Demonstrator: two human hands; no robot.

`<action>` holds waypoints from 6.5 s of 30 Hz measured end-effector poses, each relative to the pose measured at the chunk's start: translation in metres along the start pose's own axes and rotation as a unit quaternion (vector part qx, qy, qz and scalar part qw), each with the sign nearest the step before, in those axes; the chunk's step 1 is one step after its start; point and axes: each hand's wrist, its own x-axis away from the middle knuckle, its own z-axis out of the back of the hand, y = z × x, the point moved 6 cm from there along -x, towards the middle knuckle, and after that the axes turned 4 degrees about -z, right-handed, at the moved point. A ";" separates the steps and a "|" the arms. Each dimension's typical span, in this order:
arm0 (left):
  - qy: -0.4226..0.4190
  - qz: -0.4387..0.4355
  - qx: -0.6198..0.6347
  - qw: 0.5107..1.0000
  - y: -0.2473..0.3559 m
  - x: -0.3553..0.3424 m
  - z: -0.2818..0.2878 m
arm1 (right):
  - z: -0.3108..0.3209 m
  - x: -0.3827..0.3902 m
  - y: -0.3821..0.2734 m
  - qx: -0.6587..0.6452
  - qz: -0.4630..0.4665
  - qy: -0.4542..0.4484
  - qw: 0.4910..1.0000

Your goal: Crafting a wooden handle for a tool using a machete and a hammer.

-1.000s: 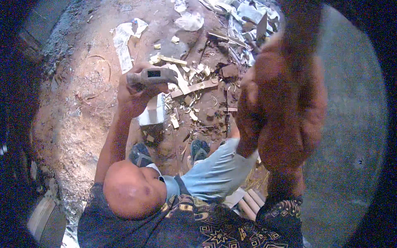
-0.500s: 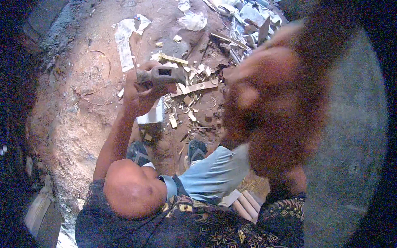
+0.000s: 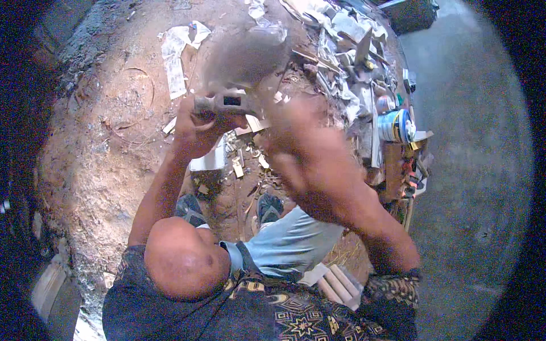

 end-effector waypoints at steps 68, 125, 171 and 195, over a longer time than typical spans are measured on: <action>0.014 0.032 0.014 0.999 -0.008 0.013 0.013 | -0.005 -0.019 -0.007 -0.075 -0.127 -0.109 0.983; 0.028 0.007 -0.091 0.995 -0.005 0.014 0.020 | 0.004 -0.010 0.017 -0.130 -0.117 -0.058 0.983; -0.118 -0.030 -0.603 0.789 -0.022 0.014 -0.049 | -0.070 -0.007 0.185 -0.424 0.077 0.014 0.902; -0.128 0.019 -0.673 0.729 -0.044 0.023 -0.061 | -0.102 0.032 0.232 -0.539 -0.067 0.051 0.838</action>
